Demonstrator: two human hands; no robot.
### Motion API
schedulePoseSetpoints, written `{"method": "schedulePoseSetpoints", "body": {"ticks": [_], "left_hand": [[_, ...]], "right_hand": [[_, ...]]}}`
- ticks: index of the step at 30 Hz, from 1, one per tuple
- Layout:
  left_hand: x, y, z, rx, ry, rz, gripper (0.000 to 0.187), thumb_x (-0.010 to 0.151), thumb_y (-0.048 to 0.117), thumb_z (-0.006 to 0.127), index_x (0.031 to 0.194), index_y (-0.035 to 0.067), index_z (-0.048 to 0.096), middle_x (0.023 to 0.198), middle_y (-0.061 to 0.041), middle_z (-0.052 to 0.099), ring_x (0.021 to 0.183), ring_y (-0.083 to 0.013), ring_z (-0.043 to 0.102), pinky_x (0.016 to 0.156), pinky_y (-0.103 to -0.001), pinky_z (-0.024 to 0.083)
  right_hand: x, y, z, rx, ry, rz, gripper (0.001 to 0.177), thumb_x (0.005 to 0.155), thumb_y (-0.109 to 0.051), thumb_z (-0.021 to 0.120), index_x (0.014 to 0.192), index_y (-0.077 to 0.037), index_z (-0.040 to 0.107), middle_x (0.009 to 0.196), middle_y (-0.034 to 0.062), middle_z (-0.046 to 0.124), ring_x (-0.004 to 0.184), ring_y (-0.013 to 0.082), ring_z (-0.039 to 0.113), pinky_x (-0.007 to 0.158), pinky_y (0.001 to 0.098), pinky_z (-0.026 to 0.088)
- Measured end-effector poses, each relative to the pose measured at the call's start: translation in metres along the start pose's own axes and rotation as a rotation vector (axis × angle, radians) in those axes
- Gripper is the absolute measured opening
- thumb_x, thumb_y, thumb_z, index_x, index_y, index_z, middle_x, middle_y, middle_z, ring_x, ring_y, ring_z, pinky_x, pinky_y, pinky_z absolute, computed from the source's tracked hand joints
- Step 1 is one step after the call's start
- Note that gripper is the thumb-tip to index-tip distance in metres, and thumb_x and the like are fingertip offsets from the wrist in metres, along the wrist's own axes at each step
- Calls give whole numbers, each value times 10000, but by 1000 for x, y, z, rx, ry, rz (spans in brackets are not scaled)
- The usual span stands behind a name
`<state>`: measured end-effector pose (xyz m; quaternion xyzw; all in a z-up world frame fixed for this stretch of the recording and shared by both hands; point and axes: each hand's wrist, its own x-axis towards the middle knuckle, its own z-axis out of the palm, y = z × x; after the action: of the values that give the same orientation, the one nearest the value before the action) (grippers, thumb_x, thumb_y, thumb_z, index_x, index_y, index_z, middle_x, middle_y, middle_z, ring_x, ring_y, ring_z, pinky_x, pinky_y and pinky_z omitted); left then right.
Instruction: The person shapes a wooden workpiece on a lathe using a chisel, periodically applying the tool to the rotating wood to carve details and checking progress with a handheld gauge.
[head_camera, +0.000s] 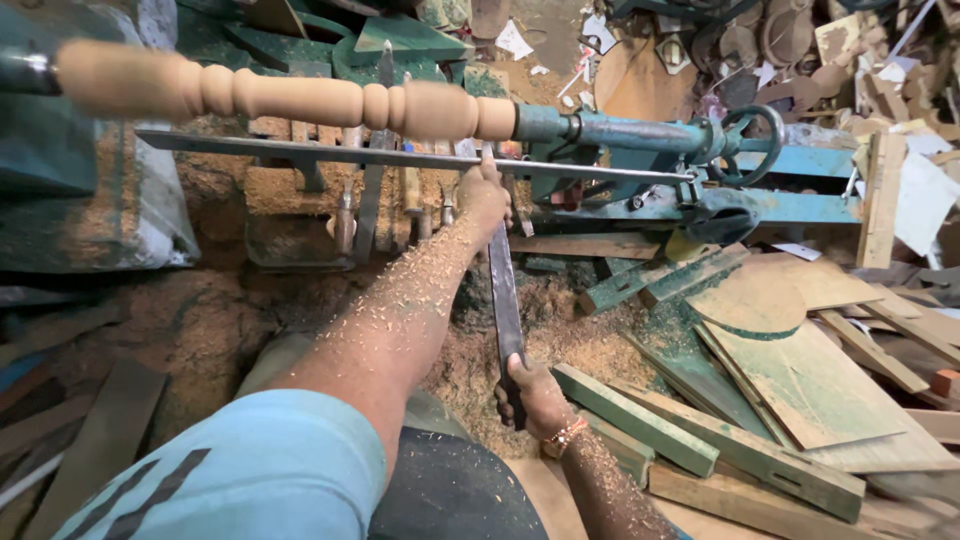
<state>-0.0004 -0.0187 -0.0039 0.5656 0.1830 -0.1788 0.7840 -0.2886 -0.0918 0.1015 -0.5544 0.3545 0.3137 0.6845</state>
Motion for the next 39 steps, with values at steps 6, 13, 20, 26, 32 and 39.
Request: {"method": "schedulePoseSetpoints", "body": {"ticks": [6, 13, 20, 26, 32, 39], "left_hand": [[3, -3, 8, 153, 116, 196, 597, 1075, 484, 322, 889, -1, 615, 613, -112, 629, 409, -245, 630, 406, -388, 522], [16, -15, 14, 369, 259, 306, 608, 1097, 447, 334, 858, -10, 656, 700, -208, 657, 661, -407, 664, 618, -515, 519], [-1, 1, -4, 352, 117, 256, 590, 1071, 431, 342, 870, -19, 666, 779, -247, 687, 783, -453, 675, 742, -534, 500], [0, 12, -16, 551, 97, 353, 603, 1079, 434, 349, 835, -2, 686, 821, -260, 683, 845, -482, 643, 767, -569, 470], [4, 9, -16, 546, 72, 281, 589, 1069, 433, 357, 840, -5, 677, 839, -270, 692, 860, -489, 650, 783, -578, 468], [-8, 11, -11, 436, 117, 264, 546, 1060, 424, 371, 921, 9, 696, 869, -249, 703, 868, -466, 666, 788, -549, 491]], "right_hand": [[-1, -7, -18, 7, 13, 49, 342, 1010, -456, 517, 937, -127, 455, 625, 53, 540, 460, 185, 475, 435, 340, 405], [-1, -9, -28, -17, -21, 6, 401, 1030, -473, 540, 962, -86, 463, 653, 75, 568, 492, 189, 506, 458, 339, 426], [0, 8, 27, 117, 52, 80, 333, 1023, -429, 524, 1022, -107, 439, 677, 49, 565, 506, 186, 505, 464, 360, 448], [7, 23, 73, 244, 10, 12, 349, 1015, -467, 520, 990, -131, 430, 666, 64, 546, 513, 199, 522, 466, 373, 457], [13, 26, 76, 246, -11, -11, 347, 1026, -472, 512, 998, -138, 420, 678, 73, 545, 519, 197, 516, 483, 373, 461], [16, 23, 45, 182, -27, 37, 357, 1008, -481, 501, 977, -136, 413, 642, 72, 536, 476, 213, 502, 457, 386, 463]]}}
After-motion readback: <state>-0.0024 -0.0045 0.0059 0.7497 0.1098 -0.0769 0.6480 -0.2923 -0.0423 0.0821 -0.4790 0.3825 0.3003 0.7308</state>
